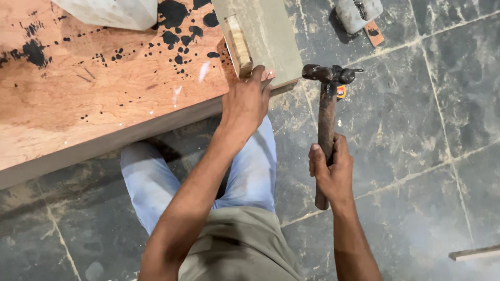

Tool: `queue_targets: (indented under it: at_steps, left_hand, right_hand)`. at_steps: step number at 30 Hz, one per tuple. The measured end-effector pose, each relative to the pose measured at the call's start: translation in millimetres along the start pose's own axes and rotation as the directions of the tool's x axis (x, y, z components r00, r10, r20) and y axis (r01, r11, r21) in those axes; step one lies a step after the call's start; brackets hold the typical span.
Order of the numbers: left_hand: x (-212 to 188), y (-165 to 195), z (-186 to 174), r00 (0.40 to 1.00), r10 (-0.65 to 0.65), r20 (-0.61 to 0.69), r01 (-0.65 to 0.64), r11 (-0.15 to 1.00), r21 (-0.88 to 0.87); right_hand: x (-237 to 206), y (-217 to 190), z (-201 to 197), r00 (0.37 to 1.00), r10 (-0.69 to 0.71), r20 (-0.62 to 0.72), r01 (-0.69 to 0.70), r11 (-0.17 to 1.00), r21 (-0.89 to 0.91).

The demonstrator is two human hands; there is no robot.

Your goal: The person assembles a small wooden structure by hammering nails into pieces of wood. They repeatedly pick up nails, position them, and drive them into the wood using a hammer while sitting on the floor.

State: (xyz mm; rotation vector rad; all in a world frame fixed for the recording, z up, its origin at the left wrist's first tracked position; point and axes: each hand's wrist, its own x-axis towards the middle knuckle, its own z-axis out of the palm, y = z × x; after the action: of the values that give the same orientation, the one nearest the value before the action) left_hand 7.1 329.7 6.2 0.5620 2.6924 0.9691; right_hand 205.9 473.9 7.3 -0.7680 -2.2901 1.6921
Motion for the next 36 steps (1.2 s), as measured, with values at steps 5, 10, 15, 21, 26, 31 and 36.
queue_targets:
  at_steps: [5,10,15,21,26,31,36]
  left_hand:
    - [8.7,-7.8,4.3,0.999,0.023,-0.027,-0.024,0.998,-0.063]
    - [6.2,-7.4,5.6,0.996,0.033,-0.088,-0.038,0.998,-0.056]
    - [10.6,-3.4,14.7,0.989,-0.022,-0.149,0.019,1.000,-0.016]
    - [7.4,-4.6,25.6,0.951,0.047,-0.306,-0.058,0.998,-0.028]
    - [6.9,-6.0,23.7,0.961,0.043,-0.273,-0.059,0.997,-0.052]
    - [8.4,-4.8,21.0,0.992,-0.043,-0.122,0.036,0.998,-0.054]
    - [5.7,-6.0,21.0,0.916,0.139,-0.378,-0.148,0.989,0.006]
  right_hand:
    - [19.7,-15.1,-15.8,0.994,-0.028,0.110,0.045,0.986,-0.162]
    - [39.5,-41.8,-36.5,0.971,-0.080,0.224,0.177,0.871,-0.458]
    - [52.3,-62.3,-43.1,0.933,-0.187,0.307,0.329,0.789,-0.519]
    - [55.1,-73.8,-46.1,0.943,-0.113,0.313,0.290,0.742,-0.604]
    - [53.0,-73.6,-46.0,0.929,-0.150,0.339,0.341,0.704,-0.622]
    - [55.9,-72.5,-38.1,0.918,-0.121,0.378,0.366,0.626,-0.689]
    - [46.8,-77.4,-38.8,0.938,-0.185,0.294,0.342,0.639,-0.689]
